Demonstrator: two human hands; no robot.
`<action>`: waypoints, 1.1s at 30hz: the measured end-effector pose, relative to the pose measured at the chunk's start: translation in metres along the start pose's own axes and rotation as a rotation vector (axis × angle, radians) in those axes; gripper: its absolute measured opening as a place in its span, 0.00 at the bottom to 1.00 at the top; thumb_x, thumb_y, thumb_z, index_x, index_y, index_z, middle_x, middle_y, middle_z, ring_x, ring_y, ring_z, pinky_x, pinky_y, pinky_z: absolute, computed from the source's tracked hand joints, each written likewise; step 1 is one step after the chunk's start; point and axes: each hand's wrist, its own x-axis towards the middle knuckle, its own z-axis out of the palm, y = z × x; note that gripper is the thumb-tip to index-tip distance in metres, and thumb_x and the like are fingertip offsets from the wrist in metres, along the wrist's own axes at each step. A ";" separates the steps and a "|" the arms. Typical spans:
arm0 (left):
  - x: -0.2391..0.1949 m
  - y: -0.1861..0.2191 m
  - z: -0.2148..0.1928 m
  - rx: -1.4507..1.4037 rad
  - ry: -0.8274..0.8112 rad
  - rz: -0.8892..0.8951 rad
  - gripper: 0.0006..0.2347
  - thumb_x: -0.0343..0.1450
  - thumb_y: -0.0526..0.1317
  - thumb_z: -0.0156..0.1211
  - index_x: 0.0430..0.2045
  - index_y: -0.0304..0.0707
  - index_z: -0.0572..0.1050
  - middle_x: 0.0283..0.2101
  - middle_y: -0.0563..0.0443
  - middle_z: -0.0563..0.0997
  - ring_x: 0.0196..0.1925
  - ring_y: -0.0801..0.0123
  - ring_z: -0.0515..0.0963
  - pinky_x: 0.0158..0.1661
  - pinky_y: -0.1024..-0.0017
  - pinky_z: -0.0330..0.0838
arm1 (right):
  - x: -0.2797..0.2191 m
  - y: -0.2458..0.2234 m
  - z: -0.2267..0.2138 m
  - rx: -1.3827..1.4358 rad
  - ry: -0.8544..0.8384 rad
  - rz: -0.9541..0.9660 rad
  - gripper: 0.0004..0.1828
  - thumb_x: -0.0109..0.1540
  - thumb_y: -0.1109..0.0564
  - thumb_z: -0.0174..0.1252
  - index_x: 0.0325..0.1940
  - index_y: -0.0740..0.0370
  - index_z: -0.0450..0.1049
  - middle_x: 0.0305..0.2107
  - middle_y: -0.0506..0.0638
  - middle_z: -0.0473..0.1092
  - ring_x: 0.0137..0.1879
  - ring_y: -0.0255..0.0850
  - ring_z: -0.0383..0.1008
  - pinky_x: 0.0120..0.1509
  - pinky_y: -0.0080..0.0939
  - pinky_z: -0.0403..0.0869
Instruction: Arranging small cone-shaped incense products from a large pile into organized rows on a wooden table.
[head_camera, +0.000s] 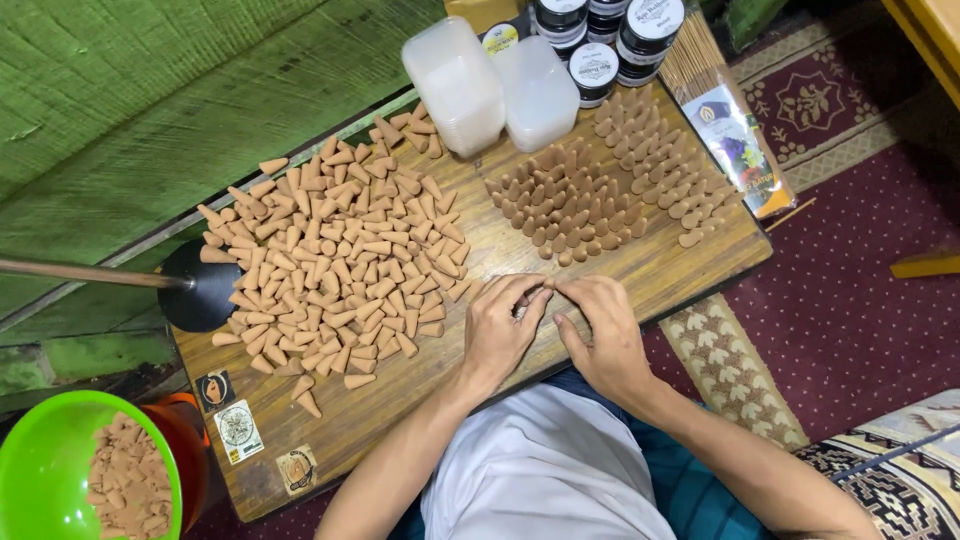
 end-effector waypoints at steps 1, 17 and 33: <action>-0.001 -0.003 0.002 -0.002 -0.003 -0.002 0.04 0.69 0.35 0.68 0.35 0.40 0.82 0.35 0.50 0.86 0.28 0.62 0.81 0.33 0.68 0.76 | -0.001 0.000 0.001 -0.001 0.000 0.003 0.19 0.60 0.61 0.64 0.55 0.62 0.77 0.45 0.55 0.75 0.56 0.57 0.74 0.63 0.55 0.71; 0.003 -0.011 0.013 0.077 0.066 -0.002 0.04 0.68 0.34 0.69 0.33 0.41 0.82 0.33 0.53 0.85 0.23 0.65 0.78 0.28 0.69 0.71 | -0.006 0.004 0.013 -0.205 0.025 -0.012 0.18 0.63 0.55 0.63 0.57 0.58 0.78 0.48 0.49 0.74 0.59 0.50 0.72 0.58 0.46 0.67; 0.004 -0.015 0.018 0.125 0.076 0.010 0.03 0.69 0.33 0.66 0.33 0.42 0.81 0.34 0.53 0.85 0.26 0.63 0.80 0.28 0.69 0.73 | -0.006 0.007 0.020 -0.312 0.018 -0.015 0.20 0.63 0.53 0.62 0.59 0.58 0.77 0.49 0.50 0.73 0.61 0.51 0.71 0.57 0.47 0.66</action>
